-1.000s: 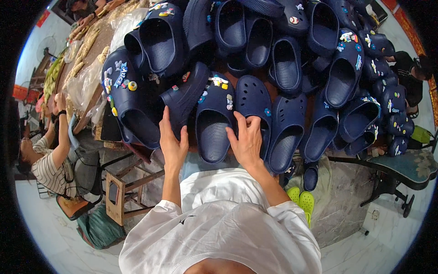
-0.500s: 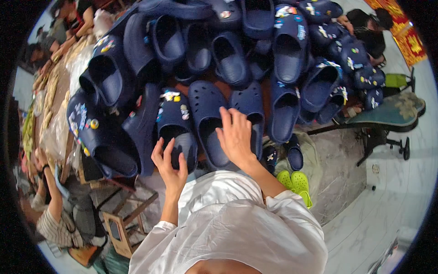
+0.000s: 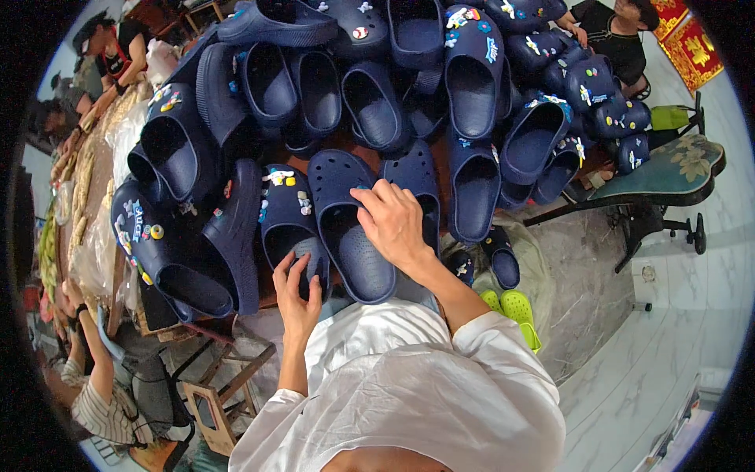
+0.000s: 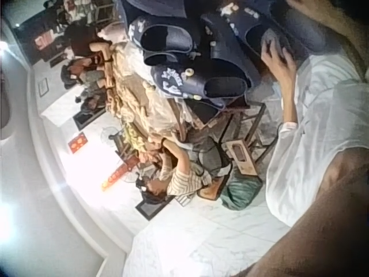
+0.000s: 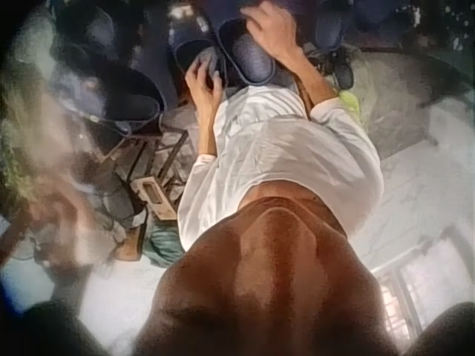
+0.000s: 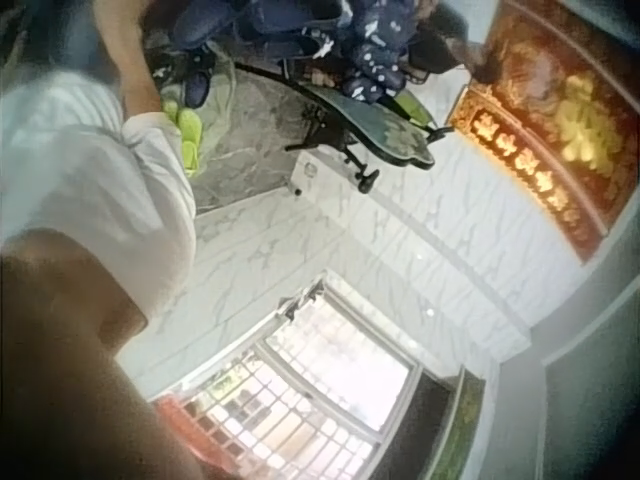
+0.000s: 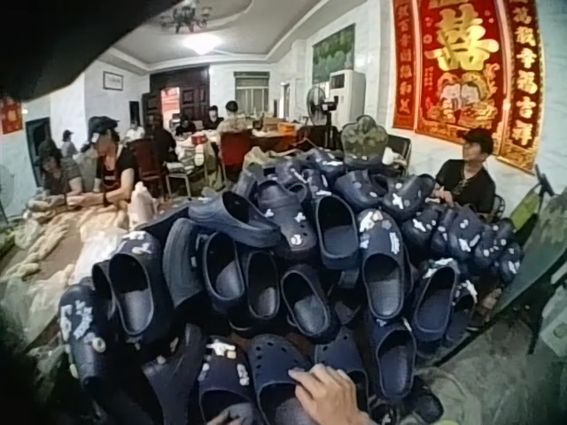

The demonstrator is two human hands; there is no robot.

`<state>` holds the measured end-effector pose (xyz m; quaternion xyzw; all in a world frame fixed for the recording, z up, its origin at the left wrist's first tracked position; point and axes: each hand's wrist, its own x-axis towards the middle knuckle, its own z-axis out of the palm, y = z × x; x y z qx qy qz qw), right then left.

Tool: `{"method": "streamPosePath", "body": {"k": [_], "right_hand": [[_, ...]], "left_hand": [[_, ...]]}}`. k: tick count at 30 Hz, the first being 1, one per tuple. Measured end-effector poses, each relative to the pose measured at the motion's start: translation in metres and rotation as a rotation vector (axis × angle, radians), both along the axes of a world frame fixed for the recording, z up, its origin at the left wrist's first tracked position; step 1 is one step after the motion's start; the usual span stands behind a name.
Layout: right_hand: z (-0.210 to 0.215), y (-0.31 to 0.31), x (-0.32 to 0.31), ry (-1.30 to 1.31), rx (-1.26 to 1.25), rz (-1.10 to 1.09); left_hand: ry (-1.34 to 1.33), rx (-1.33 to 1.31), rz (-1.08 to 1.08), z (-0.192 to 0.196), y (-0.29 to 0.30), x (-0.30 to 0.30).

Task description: Attaching decorative plastic charms to the holes of blue foam clogs.

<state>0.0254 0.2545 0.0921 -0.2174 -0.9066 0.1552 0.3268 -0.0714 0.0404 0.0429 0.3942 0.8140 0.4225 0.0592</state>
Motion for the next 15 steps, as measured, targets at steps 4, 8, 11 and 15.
{"method": "streamPosePath", "body": {"k": [4,8,11,15], "right_hand": [[0.036,-0.002,0.011,0.086,-0.051,0.036],[0.059,-0.002,0.043,0.218,-0.134,-0.02],[0.068,0.001,0.062,0.288,-0.034,-0.186],[0.057,0.018,0.067,0.284,0.019,-0.357]], "left_hand": [[-0.018,0.025,-0.004,0.002,0.001,-0.002],[-0.033,0.124,0.05,-0.002,-0.005,-0.004],[-0.031,0.185,0.11,0.002,-0.01,-0.006],[-0.011,0.237,0.171,-0.004,-0.012,-0.012]]}}
